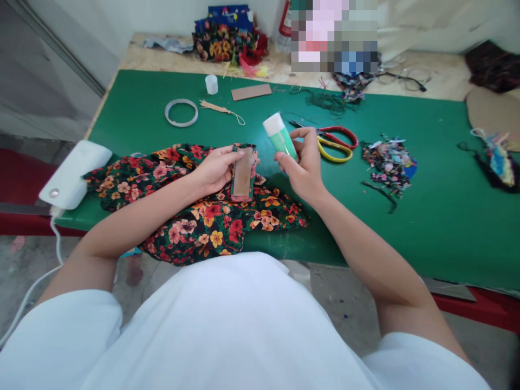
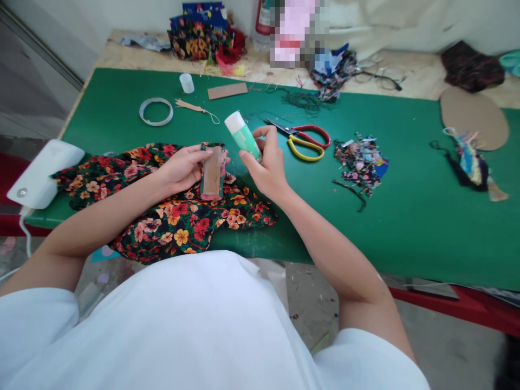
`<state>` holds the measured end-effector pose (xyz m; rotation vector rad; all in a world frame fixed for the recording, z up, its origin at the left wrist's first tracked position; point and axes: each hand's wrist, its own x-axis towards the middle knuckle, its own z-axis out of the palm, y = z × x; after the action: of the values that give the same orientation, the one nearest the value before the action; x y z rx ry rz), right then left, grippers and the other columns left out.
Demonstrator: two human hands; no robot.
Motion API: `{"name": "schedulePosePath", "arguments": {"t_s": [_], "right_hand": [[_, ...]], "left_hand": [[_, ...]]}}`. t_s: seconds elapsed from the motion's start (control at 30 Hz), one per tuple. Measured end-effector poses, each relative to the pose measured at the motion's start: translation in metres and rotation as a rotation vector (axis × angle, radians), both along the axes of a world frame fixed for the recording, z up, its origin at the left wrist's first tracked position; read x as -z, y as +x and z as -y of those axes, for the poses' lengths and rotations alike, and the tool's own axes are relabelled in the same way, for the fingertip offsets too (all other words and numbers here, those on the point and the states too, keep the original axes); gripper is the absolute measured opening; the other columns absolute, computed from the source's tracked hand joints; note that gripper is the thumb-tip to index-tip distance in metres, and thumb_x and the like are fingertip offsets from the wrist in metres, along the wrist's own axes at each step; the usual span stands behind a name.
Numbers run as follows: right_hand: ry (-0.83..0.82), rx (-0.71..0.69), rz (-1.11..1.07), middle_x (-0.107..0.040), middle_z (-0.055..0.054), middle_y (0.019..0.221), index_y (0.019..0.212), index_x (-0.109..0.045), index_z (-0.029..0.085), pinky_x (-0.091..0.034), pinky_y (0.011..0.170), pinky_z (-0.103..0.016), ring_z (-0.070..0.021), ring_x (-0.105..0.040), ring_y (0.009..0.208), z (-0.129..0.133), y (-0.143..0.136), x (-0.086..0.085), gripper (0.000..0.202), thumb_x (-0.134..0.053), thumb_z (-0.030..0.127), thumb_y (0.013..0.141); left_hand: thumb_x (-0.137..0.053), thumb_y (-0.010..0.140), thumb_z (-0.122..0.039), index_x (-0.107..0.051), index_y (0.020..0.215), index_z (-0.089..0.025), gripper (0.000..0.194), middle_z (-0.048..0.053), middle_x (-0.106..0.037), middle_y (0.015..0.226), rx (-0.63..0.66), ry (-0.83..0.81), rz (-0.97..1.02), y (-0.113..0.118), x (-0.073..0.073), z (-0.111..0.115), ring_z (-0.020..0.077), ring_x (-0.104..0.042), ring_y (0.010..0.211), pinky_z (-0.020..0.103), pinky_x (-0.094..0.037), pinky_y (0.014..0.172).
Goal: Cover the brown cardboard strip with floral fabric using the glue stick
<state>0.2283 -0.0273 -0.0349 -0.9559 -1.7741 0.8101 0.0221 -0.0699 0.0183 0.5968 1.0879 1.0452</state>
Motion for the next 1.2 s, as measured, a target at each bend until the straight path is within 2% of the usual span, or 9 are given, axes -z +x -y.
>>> {"name": "schedulePosePath", "arguments": {"t_s": [0.1,0.23,0.33,0.43,0.63,0.83,1.03,1.2], "right_hand": [[0.073,0.049,0.020,-0.069,0.000,0.085,0.115,-0.061,0.029,-0.058,0.071,-0.040,-0.0218,-0.068,0.076,0.002,0.001,-0.011,0.040,-0.079,0.054,0.089],[0.184,0.108,-0.008,-0.076,-0.008,0.110,0.111,-0.069,0.028,-0.060,0.092,-0.051,-0.0308,-0.073,0.104,0.005,0.000,-0.027,0.035,-0.083,0.048,0.086],[0.186,0.125,-0.066,-0.075,-0.010,0.114,0.111,-0.067,0.031,-0.061,0.088,-0.052,-0.0329,-0.072,0.110,0.005,0.000,-0.027,0.036,-0.082,0.053,0.087],[0.164,0.097,-0.113,-0.075,-0.010,0.114,0.115,-0.062,0.032,-0.061,0.080,-0.048,-0.0330,-0.072,0.112,0.002,-0.001,-0.020,0.042,-0.079,0.059,0.088],[0.116,0.121,-0.120,-0.076,-0.010,0.113,0.112,-0.063,0.030,-0.062,0.072,-0.045,-0.0296,-0.073,0.100,0.003,-0.006,-0.017,0.049,-0.082,0.065,0.083],[0.088,0.058,-0.089,-0.077,-0.009,0.109,0.111,-0.070,0.027,-0.059,0.063,-0.039,-0.0240,-0.070,0.084,0.006,-0.011,-0.020,0.048,-0.084,0.062,0.081],[0.049,0.000,0.016,-0.077,-0.006,0.096,0.108,-0.074,0.024,-0.055,0.063,-0.036,-0.0179,-0.061,0.067,0.006,-0.014,-0.022,0.048,-0.076,0.067,0.086],[0.064,-0.060,0.089,-0.076,-0.006,0.095,0.104,-0.072,0.024,-0.052,0.068,-0.036,-0.0169,-0.057,0.065,0.009,-0.016,-0.032,0.045,-0.075,0.066,0.088]], "left_hand": [[-0.058,0.096,-0.009,-0.069,0.094,-0.011,0.011,0.007,-0.078,0.080,0.001,-0.012,0.004,0.000,-0.001,0.002,0.0148,-0.073,0.065,0.035,-0.064,0.080],[-0.062,0.093,-0.010,-0.070,0.094,-0.011,0.008,0.006,-0.079,0.082,0.012,-0.013,0.002,0.000,0.001,0.002,0.0146,-0.074,0.067,0.039,-0.065,0.088],[-0.062,0.090,-0.006,-0.070,0.094,-0.011,0.010,0.006,-0.079,0.083,0.023,-0.017,0.000,0.000,0.002,0.001,0.0148,-0.073,0.069,0.041,-0.064,0.092],[-0.058,0.086,0.000,-0.069,0.091,-0.010,0.016,0.006,-0.078,0.080,0.027,-0.033,-0.007,0.000,0.002,0.002,0.0153,-0.072,0.067,0.041,-0.063,0.089],[-0.059,0.082,0.002,-0.070,0.092,-0.009,0.018,0.006,-0.078,0.081,0.081,-0.008,-0.009,0.000,0.004,0.003,0.0164,-0.072,0.068,0.041,-0.063,0.089],[-0.063,0.081,0.000,-0.070,0.092,-0.010,0.017,0.006,-0.079,0.085,0.100,0.000,-0.012,-0.003,0.008,0.001,0.0156,-0.072,0.069,0.042,-0.063,0.092],[-0.063,0.081,0.001,-0.070,0.091,-0.011,0.017,0.005,-0.079,0.084,0.104,-0.011,-0.015,-0.003,0.011,-0.001,0.0149,-0.073,0.071,0.039,-0.063,0.092],[-0.062,0.082,0.003,-0.070,0.089,-0.010,0.017,0.005,-0.078,0.083,0.097,-0.017,-0.019,-0.003,0.010,-0.001,0.0137,-0.072,0.070,0.036,-0.062,0.088]]}}
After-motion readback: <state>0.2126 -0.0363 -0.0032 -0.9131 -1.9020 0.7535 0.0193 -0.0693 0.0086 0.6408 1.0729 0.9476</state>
